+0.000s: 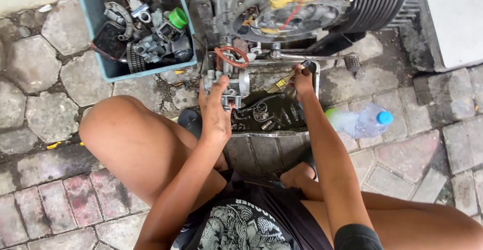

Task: The person scrubs a carburetor with a brush, then compares it to another carburetor and a carburetor cover. The person handles the parts and places them into a bin.

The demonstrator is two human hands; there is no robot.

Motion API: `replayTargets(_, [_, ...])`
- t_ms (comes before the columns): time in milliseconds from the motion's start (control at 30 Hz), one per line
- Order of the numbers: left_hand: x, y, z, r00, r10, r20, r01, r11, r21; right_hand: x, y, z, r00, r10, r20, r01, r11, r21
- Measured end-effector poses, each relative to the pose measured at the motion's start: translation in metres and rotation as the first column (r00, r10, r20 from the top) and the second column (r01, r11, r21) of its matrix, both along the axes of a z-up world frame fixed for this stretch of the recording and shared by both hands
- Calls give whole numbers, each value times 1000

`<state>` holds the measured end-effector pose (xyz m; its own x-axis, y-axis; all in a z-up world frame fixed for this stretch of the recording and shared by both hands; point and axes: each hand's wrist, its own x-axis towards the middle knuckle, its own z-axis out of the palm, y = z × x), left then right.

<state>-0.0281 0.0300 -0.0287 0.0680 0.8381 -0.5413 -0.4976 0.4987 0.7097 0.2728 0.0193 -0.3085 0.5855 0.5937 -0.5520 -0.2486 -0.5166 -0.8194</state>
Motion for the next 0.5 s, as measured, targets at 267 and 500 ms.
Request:
replayTargets(267, [3,-5,16,998,-40,38,40,999,13,16,34,-67,997,43,-68,-41,999,31])
replayTargets(500, [-2,-10,-6,997,-67,23,66,997,51,-12,24,-5,996,-45,-81,53,994,100])
